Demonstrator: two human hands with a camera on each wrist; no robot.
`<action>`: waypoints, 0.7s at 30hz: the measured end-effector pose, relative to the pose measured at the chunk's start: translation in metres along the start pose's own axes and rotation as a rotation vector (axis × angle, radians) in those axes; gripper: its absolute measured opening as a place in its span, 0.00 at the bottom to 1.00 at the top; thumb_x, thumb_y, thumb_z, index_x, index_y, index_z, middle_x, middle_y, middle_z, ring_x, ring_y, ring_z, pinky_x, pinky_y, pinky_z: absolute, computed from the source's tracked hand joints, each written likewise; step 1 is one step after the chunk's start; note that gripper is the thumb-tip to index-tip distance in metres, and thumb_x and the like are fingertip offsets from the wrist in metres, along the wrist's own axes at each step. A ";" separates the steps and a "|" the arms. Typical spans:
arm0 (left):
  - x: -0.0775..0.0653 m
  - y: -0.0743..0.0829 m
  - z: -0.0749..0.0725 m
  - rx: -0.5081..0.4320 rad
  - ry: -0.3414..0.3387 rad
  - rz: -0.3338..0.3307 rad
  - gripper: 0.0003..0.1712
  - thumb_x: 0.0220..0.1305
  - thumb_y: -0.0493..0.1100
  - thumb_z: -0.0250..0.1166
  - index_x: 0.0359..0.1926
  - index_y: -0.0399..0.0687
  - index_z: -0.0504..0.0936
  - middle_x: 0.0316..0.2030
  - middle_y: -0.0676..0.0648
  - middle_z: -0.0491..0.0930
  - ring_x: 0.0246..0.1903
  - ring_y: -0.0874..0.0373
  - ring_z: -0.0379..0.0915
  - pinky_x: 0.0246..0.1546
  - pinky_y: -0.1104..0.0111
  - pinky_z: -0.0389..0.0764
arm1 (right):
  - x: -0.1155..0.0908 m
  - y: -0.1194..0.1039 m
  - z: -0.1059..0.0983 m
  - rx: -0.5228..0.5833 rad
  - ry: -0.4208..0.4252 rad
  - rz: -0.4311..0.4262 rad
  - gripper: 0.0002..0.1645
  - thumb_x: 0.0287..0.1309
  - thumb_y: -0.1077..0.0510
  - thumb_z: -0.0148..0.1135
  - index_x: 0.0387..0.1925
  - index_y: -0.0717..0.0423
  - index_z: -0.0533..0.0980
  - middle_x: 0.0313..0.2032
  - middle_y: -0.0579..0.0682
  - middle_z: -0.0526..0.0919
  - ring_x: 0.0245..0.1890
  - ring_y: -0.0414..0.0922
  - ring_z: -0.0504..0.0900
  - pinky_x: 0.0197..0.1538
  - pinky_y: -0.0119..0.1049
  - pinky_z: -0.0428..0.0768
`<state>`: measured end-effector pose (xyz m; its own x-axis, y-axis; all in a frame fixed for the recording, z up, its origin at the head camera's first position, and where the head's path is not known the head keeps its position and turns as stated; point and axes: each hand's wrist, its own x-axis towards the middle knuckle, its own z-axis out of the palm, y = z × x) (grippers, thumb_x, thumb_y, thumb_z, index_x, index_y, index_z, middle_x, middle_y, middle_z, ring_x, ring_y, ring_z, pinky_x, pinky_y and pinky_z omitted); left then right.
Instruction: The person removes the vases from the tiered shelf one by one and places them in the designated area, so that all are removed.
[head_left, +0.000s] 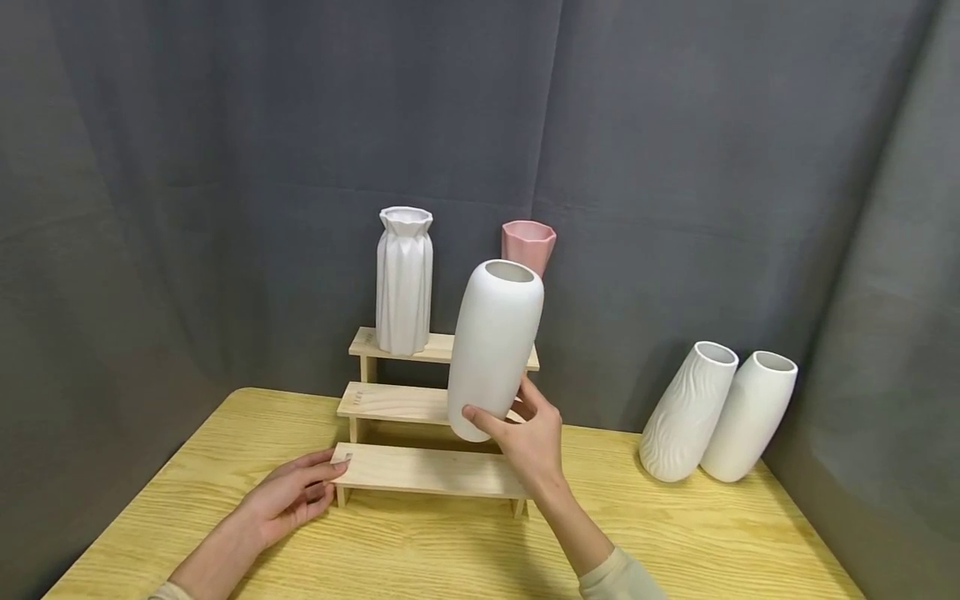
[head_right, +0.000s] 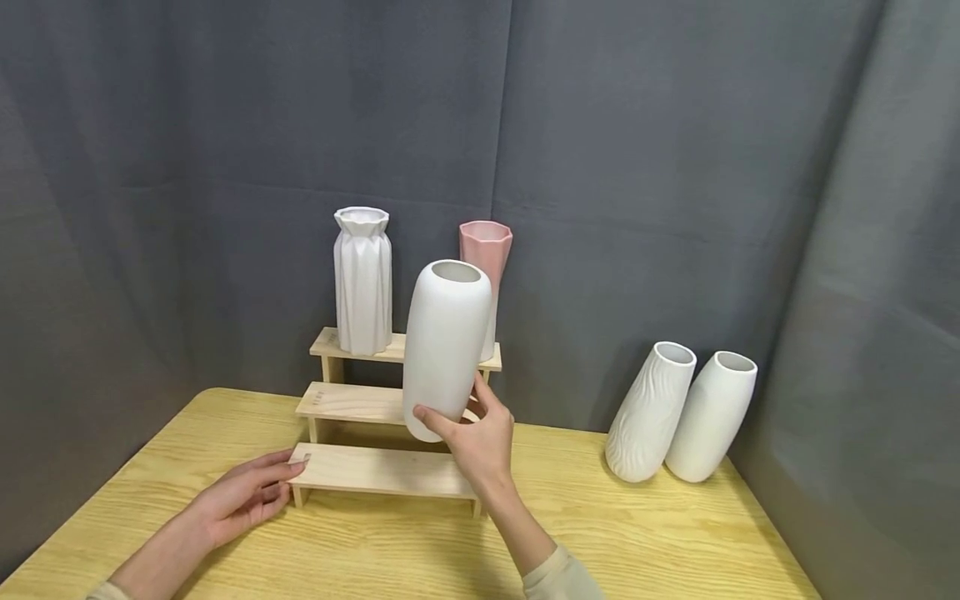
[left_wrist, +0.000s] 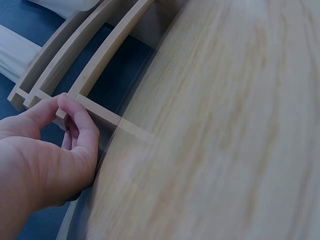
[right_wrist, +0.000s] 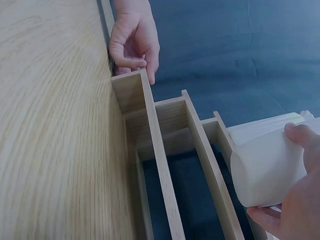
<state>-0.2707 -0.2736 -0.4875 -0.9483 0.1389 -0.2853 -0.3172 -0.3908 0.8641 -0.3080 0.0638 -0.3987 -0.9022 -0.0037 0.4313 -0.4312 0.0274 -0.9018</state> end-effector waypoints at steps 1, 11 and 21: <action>0.000 0.000 0.000 0.003 -0.001 -0.003 0.47 0.71 0.38 0.67 0.80 0.38 0.47 0.53 0.45 0.75 0.33 0.65 0.75 0.37 0.75 0.80 | 0.000 0.000 -0.002 -0.001 0.000 0.000 0.46 0.40 0.50 0.88 0.64 0.31 0.77 0.56 0.46 0.82 0.51 0.50 0.83 0.46 0.46 0.85; 0.001 0.002 0.000 0.008 -0.005 -0.014 0.47 0.72 0.39 0.66 0.80 0.39 0.47 0.54 0.45 0.73 0.33 0.65 0.75 0.37 0.76 0.80 | -0.009 -0.013 -0.024 -0.031 0.053 0.029 0.45 0.43 0.59 0.86 0.64 0.37 0.77 0.53 0.49 0.84 0.51 0.50 0.83 0.49 0.47 0.84; 0.000 0.001 0.000 0.007 -0.020 -0.010 0.47 0.72 0.38 0.66 0.79 0.38 0.46 0.50 0.47 0.75 0.33 0.65 0.75 0.37 0.75 0.81 | -0.023 -0.035 -0.043 -0.099 0.096 0.041 0.44 0.46 0.62 0.84 0.66 0.44 0.76 0.54 0.49 0.83 0.51 0.49 0.82 0.49 0.45 0.84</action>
<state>-0.2711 -0.2735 -0.4870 -0.9447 0.1610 -0.2858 -0.3267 -0.3831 0.8640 -0.2716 0.1059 -0.3763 -0.9122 0.0952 0.3986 -0.3865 0.1238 -0.9139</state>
